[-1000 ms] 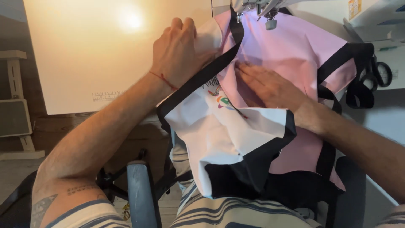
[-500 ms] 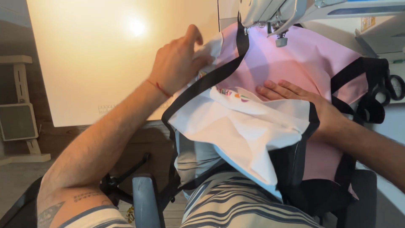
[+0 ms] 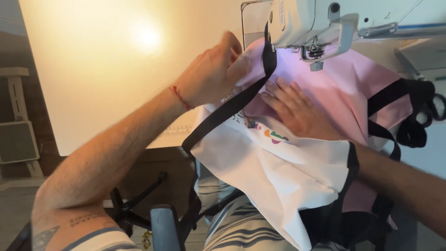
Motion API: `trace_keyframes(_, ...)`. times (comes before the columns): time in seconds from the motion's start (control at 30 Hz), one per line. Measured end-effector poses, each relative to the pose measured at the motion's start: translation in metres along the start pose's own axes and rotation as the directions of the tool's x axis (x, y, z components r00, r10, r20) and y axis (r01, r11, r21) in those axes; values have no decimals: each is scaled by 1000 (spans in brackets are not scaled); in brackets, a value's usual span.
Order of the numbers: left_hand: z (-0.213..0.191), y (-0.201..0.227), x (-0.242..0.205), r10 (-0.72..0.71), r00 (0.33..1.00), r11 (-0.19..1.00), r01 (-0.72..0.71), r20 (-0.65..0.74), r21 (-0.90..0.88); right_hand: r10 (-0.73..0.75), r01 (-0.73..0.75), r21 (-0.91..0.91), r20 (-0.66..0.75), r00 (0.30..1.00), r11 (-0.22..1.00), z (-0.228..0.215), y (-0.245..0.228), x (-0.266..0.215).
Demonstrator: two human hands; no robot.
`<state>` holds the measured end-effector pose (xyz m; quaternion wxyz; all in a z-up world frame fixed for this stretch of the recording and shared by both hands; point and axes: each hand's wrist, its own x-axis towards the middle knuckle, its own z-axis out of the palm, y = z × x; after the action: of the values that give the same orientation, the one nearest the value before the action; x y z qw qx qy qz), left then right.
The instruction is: Sewing the straps and seams of a fabric tote bag using an industrial sewing machine.
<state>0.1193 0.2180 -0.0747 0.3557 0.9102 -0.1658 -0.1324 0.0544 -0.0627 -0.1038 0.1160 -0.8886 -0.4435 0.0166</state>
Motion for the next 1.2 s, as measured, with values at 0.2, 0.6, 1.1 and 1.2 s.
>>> trace_keyframes(0.2,38,-36,47,-233,973,960,229,-2,-162,-171,198,-375,105,980,906,13,16,-8)
trace_keyframes(0.6,-4,-25,33,-8,988,969,46,-156,241,-192,208,-182,100,976,961,2,28,-13)
trace_keyframes(1.1,8,5,4,648,760,689,-611,46,390,-204,234,-271,132,970,934,4,28,-15)
trace_keyframes(1.2,3,24,5,524,848,808,-526,84,264,-213,246,-318,134,968,916,4,28,-17)
